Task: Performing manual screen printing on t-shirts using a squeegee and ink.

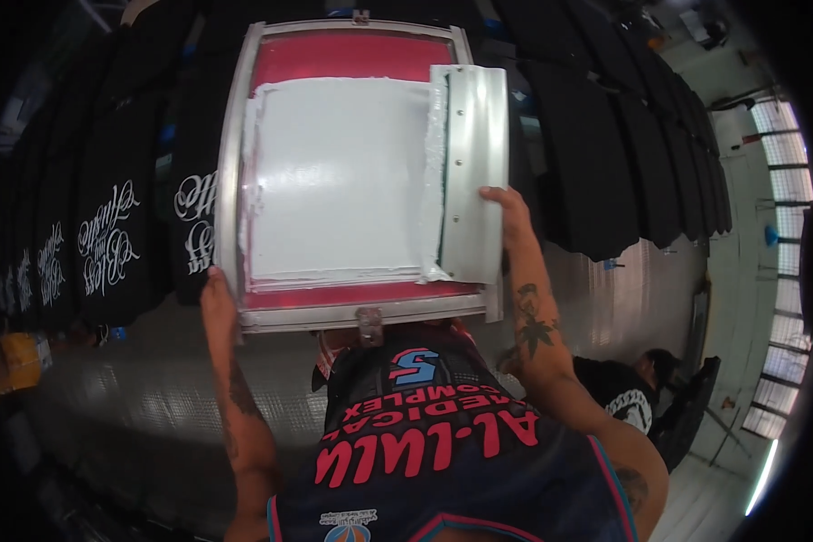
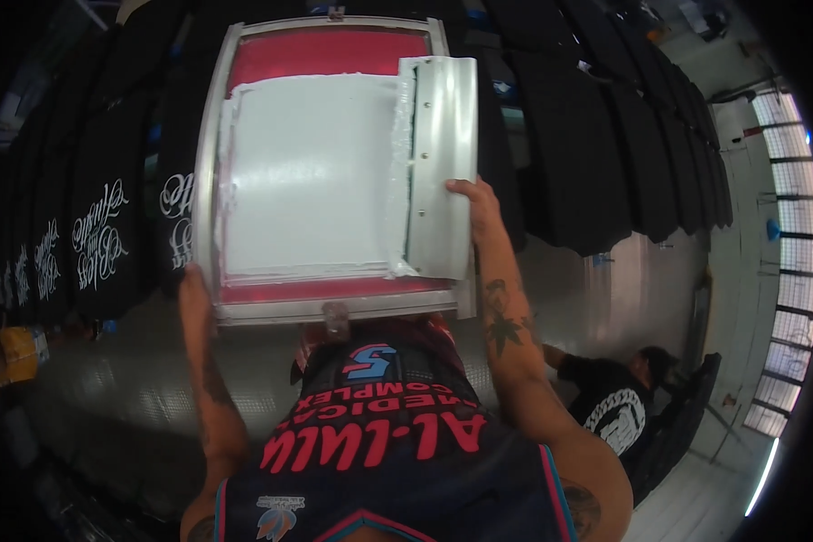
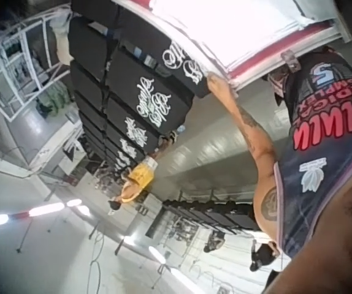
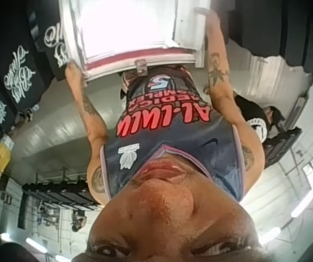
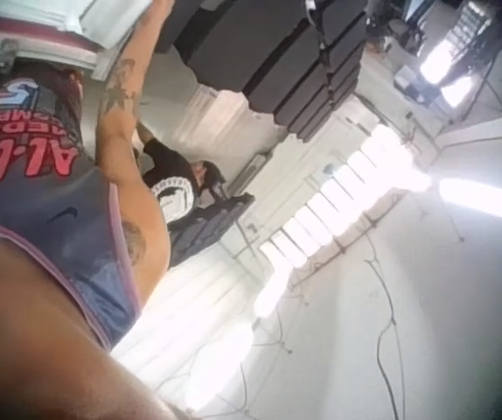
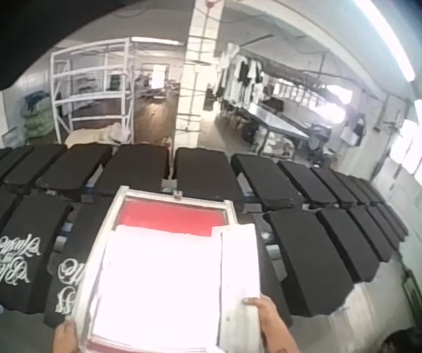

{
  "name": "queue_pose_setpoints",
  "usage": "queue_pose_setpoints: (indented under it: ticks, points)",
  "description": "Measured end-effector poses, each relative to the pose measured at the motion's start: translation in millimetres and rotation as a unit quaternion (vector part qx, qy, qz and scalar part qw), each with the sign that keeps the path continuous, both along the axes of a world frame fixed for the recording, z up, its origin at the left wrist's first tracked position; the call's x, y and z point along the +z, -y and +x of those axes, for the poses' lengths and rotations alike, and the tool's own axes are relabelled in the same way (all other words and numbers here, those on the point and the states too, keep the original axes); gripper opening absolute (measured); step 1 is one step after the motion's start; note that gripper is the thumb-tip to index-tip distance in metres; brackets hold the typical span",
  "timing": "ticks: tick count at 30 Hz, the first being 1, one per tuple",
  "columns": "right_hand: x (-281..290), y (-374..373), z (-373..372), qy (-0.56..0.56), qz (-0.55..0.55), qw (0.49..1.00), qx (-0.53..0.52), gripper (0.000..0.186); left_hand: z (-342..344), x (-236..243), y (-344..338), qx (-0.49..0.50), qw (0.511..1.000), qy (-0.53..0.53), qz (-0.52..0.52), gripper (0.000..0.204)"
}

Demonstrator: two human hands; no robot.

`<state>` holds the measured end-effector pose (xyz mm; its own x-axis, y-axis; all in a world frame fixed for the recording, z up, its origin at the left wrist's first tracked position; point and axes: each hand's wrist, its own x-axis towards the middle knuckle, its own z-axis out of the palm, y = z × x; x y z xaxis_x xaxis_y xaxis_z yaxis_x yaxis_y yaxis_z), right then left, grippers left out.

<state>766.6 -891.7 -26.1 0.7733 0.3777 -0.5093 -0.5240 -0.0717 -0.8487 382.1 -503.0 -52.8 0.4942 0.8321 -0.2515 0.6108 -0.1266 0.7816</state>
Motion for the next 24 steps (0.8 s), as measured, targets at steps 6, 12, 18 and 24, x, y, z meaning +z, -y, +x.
queue_pose_setpoints:
  ticks: [6,12,18,24]
  points:
    - [18,127,80,0.002,-0.021,1.0,0.002,0.06,97,-10,139,-0.013,0.999,-0.027,-0.038,0.064]
    - [4,145,123,0.014,0.007,1.0,0.01,0.052,131,-13,174,-0.015,0.997,-0.075,0.011,0.064]
    - [-7,149,155,0.02,-0.059,0.998,0.009,0.054,152,-33,171,-0.045,0.992,-0.116,0.03,0.07]
    - [-30,154,182,-0.034,0.005,0.998,0.043,0.045,155,-40,173,-0.024,0.992,-0.127,-0.011,0.078]
